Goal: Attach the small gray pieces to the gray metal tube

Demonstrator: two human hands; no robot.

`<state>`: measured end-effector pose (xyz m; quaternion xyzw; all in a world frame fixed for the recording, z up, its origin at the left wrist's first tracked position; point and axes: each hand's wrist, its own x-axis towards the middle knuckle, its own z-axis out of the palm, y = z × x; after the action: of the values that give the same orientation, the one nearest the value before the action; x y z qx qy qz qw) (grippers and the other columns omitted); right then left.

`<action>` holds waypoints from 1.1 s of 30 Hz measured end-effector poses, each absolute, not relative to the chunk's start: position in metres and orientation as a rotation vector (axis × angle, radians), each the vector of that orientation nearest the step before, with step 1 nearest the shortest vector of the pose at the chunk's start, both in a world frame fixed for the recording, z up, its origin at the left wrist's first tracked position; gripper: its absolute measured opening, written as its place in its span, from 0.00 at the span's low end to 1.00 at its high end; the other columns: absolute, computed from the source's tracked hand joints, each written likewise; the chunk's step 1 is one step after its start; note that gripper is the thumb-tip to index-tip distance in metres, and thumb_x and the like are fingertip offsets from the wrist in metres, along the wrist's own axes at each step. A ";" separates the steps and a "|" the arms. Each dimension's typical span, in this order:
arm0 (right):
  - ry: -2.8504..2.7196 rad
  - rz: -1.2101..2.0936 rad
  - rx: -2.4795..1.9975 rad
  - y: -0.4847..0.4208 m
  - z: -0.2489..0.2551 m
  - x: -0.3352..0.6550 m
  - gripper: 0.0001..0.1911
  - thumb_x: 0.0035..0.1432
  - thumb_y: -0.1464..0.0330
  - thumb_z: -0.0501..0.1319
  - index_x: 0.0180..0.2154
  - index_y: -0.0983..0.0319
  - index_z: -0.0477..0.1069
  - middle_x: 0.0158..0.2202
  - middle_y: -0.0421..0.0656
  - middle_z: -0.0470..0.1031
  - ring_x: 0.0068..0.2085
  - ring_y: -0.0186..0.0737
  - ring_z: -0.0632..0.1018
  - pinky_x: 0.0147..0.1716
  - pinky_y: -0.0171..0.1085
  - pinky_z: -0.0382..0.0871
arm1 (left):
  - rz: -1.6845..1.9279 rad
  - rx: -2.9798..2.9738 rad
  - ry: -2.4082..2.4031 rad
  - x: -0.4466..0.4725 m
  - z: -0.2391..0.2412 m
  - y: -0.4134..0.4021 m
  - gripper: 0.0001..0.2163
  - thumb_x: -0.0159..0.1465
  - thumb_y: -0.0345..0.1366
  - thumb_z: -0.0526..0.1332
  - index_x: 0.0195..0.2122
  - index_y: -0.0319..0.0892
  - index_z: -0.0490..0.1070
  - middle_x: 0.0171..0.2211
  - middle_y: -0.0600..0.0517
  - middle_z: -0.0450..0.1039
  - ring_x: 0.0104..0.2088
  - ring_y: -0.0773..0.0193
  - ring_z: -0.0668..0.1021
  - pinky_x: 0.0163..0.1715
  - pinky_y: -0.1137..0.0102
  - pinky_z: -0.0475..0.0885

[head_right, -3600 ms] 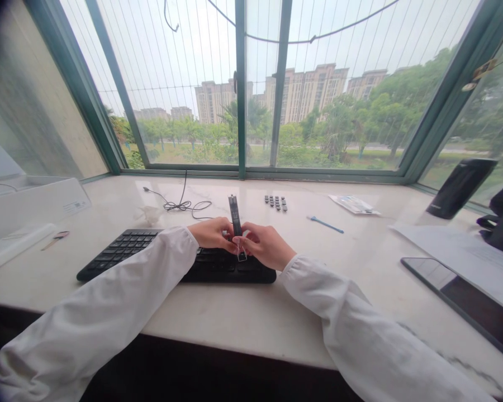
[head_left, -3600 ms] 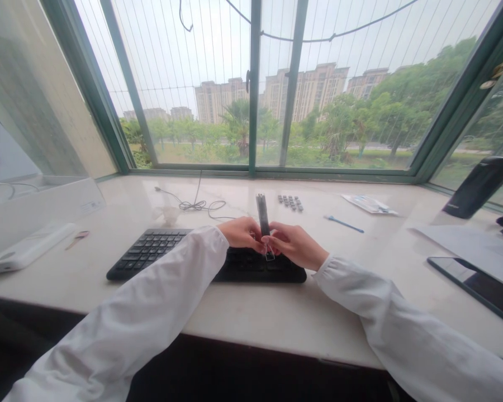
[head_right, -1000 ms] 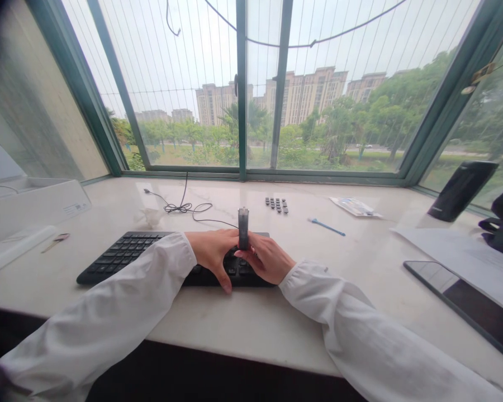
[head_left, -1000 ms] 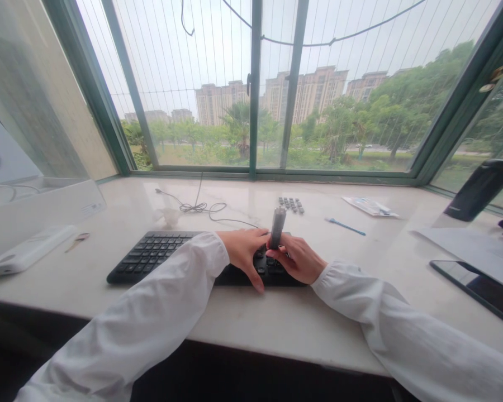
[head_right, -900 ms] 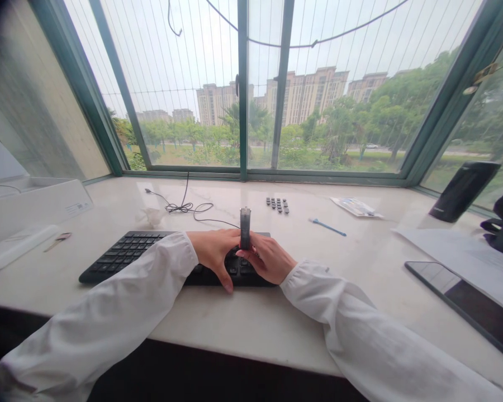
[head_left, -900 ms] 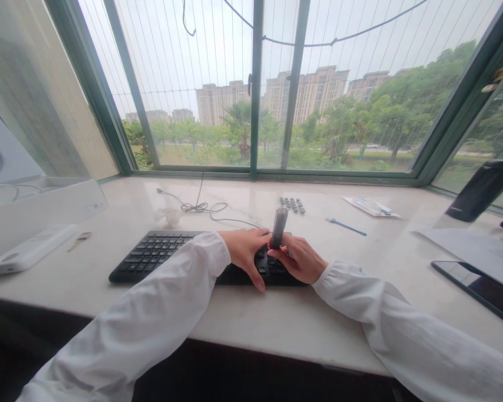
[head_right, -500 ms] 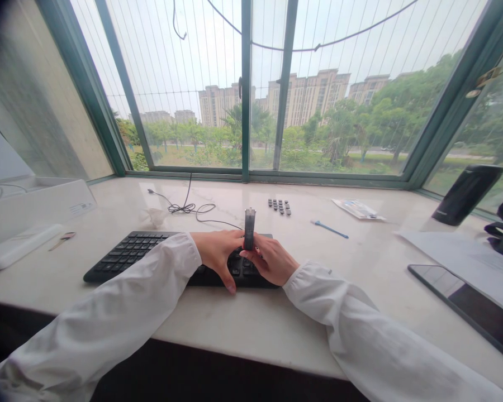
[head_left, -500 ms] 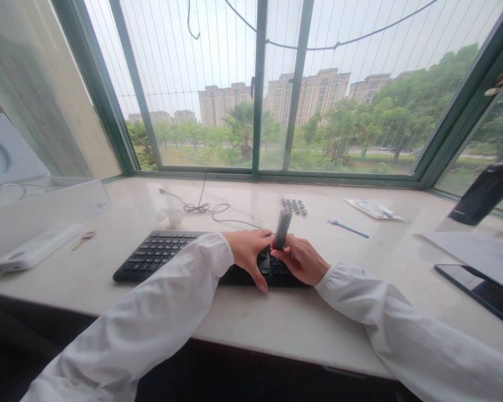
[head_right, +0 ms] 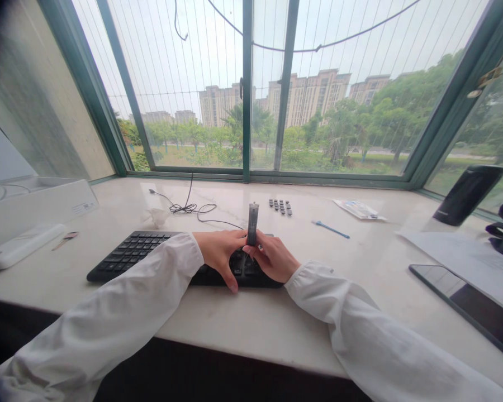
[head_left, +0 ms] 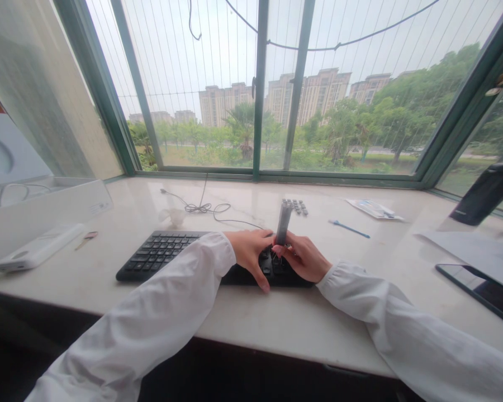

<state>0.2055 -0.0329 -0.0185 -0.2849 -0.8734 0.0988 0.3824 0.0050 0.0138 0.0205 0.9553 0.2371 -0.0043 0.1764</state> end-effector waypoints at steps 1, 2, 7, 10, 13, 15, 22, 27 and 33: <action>-2.228 0.256 -0.738 -0.033 -0.018 0.205 0.07 0.70 0.64 0.51 0.40 0.60 0.64 0.30 0.41 0.74 0.28 0.35 0.76 0.27 0.32 0.71 | -0.007 2.704 0.667 0.005 0.020 0.014 0.54 0.38 0.61 0.73 0.65 0.51 0.55 0.64 0.45 0.56 0.63 0.41 0.63 0.62 0.54 0.60; -2.229 0.257 -0.743 -0.033 -0.017 0.205 0.08 0.70 0.64 0.51 0.40 0.60 0.63 0.29 0.41 0.74 0.27 0.35 0.75 0.27 0.32 0.71 | -0.005 2.704 0.664 0.005 0.020 0.014 0.54 0.38 0.61 0.73 0.65 0.51 0.54 0.64 0.45 0.56 0.63 0.41 0.63 0.62 0.54 0.60; -2.260 0.193 -0.670 -0.031 -0.019 0.206 0.07 0.69 0.65 0.52 0.41 0.60 0.64 0.35 0.45 0.76 0.33 0.39 0.77 0.31 0.35 0.71 | -0.050 2.693 0.699 0.005 0.023 0.013 0.54 0.38 0.62 0.73 0.66 0.52 0.54 0.64 0.45 0.55 0.63 0.40 0.62 0.63 0.53 0.59; -2.284 0.139 -0.594 -0.030 -0.021 0.207 0.06 0.68 0.65 0.53 0.41 0.60 0.65 0.37 0.46 0.76 0.35 0.41 0.77 0.34 0.37 0.71 | -0.085 2.679 0.741 0.005 0.024 0.012 0.54 0.38 0.62 0.72 0.66 0.53 0.54 0.64 0.45 0.55 0.63 0.39 0.62 0.63 0.51 0.59; -2.278 0.119 -0.576 -0.030 -0.021 0.207 0.05 0.69 0.66 0.53 0.42 0.60 0.65 0.37 0.46 0.76 0.34 0.40 0.76 0.33 0.36 0.71 | -0.075 2.681 0.741 0.005 0.024 0.011 0.54 0.38 0.62 0.73 0.66 0.54 0.54 0.64 0.46 0.56 0.63 0.39 0.62 0.63 0.51 0.59; -2.268 0.117 -0.585 -0.031 -0.021 0.206 0.05 0.69 0.67 0.53 0.41 0.60 0.65 0.36 0.46 0.75 0.33 0.40 0.76 0.32 0.36 0.71 | -0.057 2.686 0.723 0.005 0.024 0.011 0.53 0.38 0.61 0.73 0.65 0.53 0.55 0.64 0.46 0.56 0.63 0.40 0.62 0.63 0.52 0.59; -2.247 0.127 -0.616 -0.032 -0.021 0.206 0.05 0.69 0.67 0.53 0.41 0.60 0.65 0.35 0.45 0.75 0.34 0.40 0.77 0.33 0.36 0.71 | -0.028 2.694 0.686 0.004 0.021 0.014 0.52 0.38 0.62 0.72 0.64 0.53 0.57 0.62 0.47 0.58 0.62 0.41 0.63 0.62 0.54 0.60; -2.246 0.134 -0.638 -0.032 -0.023 0.207 0.06 0.69 0.65 0.52 0.41 0.60 0.64 0.34 0.45 0.74 0.36 0.42 0.78 0.35 0.37 0.72 | -0.020 2.691 0.683 0.005 0.022 0.014 0.52 0.39 0.61 0.73 0.64 0.51 0.56 0.61 0.45 0.59 0.62 0.42 0.64 0.62 0.54 0.61; -2.246 0.140 -0.650 -0.032 -0.022 0.207 0.07 0.69 0.64 0.51 0.41 0.60 0.64 0.33 0.45 0.74 0.36 0.42 0.78 0.35 0.37 0.73 | -0.006 2.690 0.670 0.005 0.021 0.014 0.53 0.39 0.61 0.73 0.65 0.51 0.55 0.61 0.46 0.59 0.62 0.42 0.64 0.62 0.54 0.60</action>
<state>0.2069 -0.0322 -0.0222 -0.2558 -0.8833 0.0550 0.3891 0.0048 0.0144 0.0214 0.9538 0.2377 -0.0021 0.1837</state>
